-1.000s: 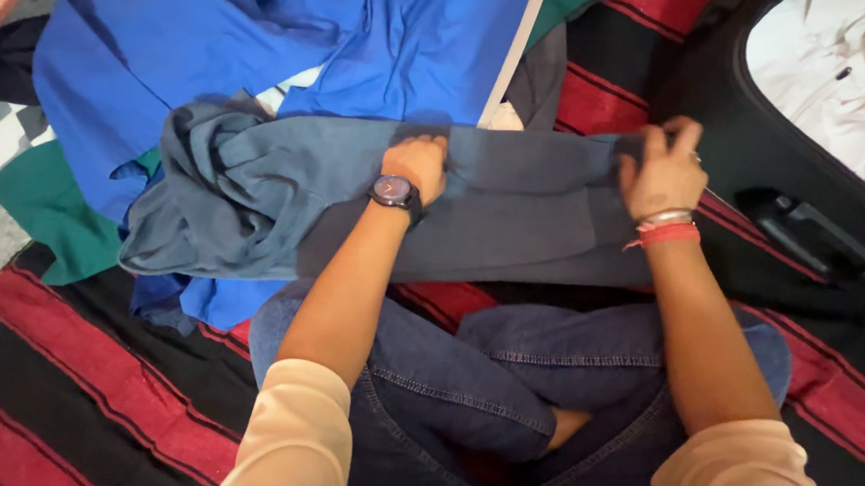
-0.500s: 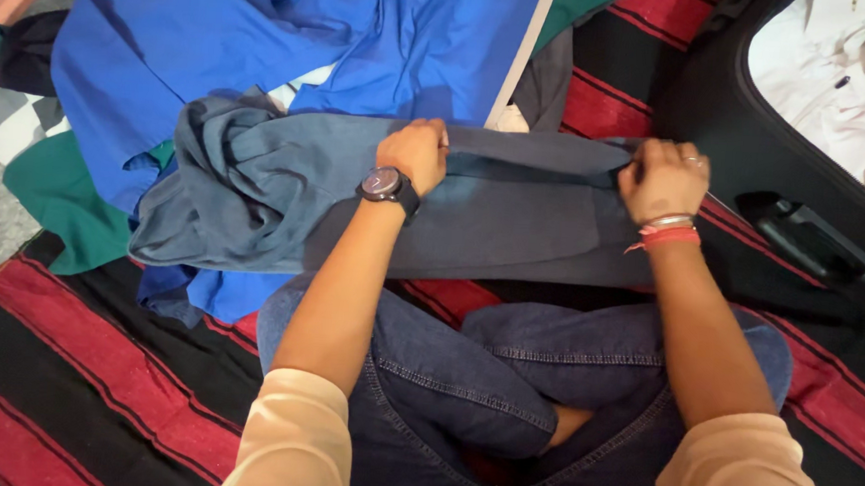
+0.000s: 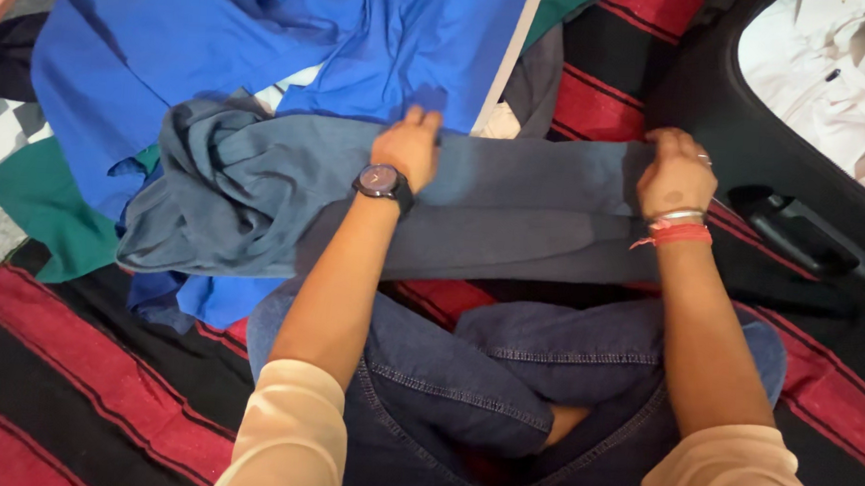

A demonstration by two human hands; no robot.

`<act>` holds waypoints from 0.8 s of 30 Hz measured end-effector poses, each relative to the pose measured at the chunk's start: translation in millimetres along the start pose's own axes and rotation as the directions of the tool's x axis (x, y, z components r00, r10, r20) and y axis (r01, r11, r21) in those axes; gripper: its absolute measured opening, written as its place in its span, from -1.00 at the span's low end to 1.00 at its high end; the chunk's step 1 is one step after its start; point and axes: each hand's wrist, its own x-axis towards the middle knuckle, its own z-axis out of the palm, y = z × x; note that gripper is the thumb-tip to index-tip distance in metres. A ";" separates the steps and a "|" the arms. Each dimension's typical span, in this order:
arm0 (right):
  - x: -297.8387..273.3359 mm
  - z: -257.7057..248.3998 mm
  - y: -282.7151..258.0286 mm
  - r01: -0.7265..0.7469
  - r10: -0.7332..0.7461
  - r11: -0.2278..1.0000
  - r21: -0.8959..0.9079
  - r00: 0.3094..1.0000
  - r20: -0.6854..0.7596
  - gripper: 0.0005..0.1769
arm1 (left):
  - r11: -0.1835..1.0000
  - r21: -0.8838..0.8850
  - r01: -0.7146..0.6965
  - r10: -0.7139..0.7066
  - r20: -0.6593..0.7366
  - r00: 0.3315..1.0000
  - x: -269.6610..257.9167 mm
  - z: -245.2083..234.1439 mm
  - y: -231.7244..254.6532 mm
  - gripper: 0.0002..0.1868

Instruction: The person picks up a garment from a pile, lays it flat on the floor, and folds it several times before placing it into an open suitcase.

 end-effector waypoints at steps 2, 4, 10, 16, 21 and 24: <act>-0.8 10.7 8.5 0.062 -0.068 0.995 0.074 0.994 0.082 -0.46 | 0.998 -0.035 0.057 -0.056 0.007 0.998 7.2 6.7 -9.4 -0.46; -0.5 27.8 14.7 0.072 -0.090 0.992 0.107 0.981 0.171 -0.41 | 0.992 -0.028 0.124 -0.122 0.045 0.992 10.0 13.4 -23.6 -0.43; -5.5 58.1 28.6 -0.144 0.159 0.986 -0.081 0.961 0.224 -0.66 | 0.972 0.034 0.232 -0.235 0.097 0.967 6.8 17.8 -32.6 -0.42; -3.9 59.7 18.1 -0.143 0.197 0.964 -0.222 0.949 0.245 -0.32 | 0.985 0.000 0.172 -0.169 0.187 0.968 -18.1 -46.7 -5.2 -0.15; -7.2 26.1 -9.1 -0.134 0.173 0.975 -0.176 0.957 0.232 -0.23 | 0.980 -0.018 0.197 -0.197 -0.196 0.961 -72.9 -115.6 -67.6 -0.35; -11.1 11.7 -14.0 -0.109 0.139 0.981 -0.163 0.973 0.186 -0.26 | 0.871 0.041 0.489 -0.454 -0.312 0.835 -127.8 -135.4 -128.0 -0.40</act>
